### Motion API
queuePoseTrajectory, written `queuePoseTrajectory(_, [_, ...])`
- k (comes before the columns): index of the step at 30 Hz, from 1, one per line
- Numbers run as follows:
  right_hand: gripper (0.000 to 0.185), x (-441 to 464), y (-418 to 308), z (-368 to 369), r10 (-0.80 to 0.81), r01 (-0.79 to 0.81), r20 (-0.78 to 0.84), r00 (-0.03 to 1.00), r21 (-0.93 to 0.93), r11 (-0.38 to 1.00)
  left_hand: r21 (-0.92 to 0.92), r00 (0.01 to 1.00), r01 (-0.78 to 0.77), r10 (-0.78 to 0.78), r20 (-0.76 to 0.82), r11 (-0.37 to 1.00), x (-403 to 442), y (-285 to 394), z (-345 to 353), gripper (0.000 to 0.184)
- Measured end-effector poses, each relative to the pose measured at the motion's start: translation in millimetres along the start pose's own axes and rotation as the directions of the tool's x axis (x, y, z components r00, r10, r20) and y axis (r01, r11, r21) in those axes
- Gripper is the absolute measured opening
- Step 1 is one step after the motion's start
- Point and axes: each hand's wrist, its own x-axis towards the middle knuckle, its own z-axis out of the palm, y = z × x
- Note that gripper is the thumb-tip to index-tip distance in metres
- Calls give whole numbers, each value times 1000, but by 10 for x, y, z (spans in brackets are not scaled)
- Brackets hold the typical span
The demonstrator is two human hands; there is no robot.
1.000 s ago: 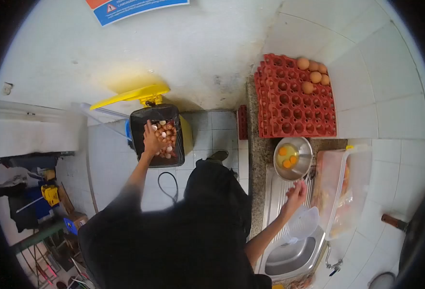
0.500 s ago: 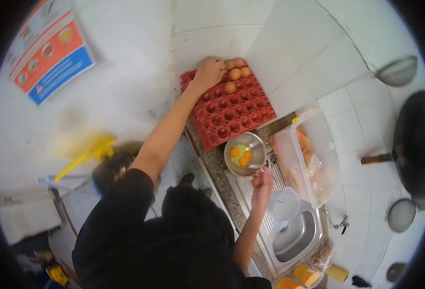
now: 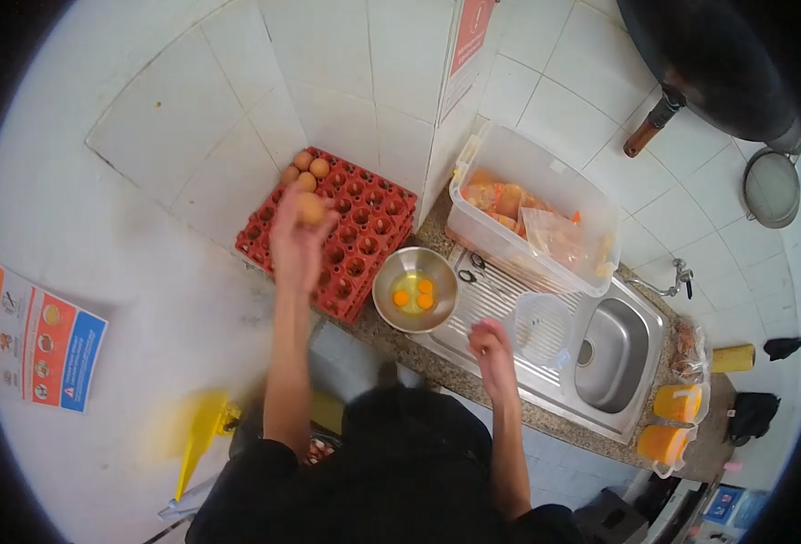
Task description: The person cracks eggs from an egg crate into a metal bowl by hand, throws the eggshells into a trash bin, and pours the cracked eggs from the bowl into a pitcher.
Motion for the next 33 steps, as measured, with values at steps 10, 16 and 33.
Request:
queuePoseTrajectory(10, [29, 595, -357, 1204, -816, 777, 397, 421, -621, 99, -269, 855, 508, -516, 42, 818, -834, -1664, 345, 45])
queuePoseTrajectory(16, [18, 1096, 229, 793, -482, 491, 105, 870, -280, 825, -167, 879, 448, -466, -96, 879, -837, -1920, -67, 29])
queuePoseTrajectory(33, [42, 1703, 504, 642, -179, 418, 391, 903, -702, 577, 888, 856, -221, -357, 375, 402, -598, -1802, -489, 43])
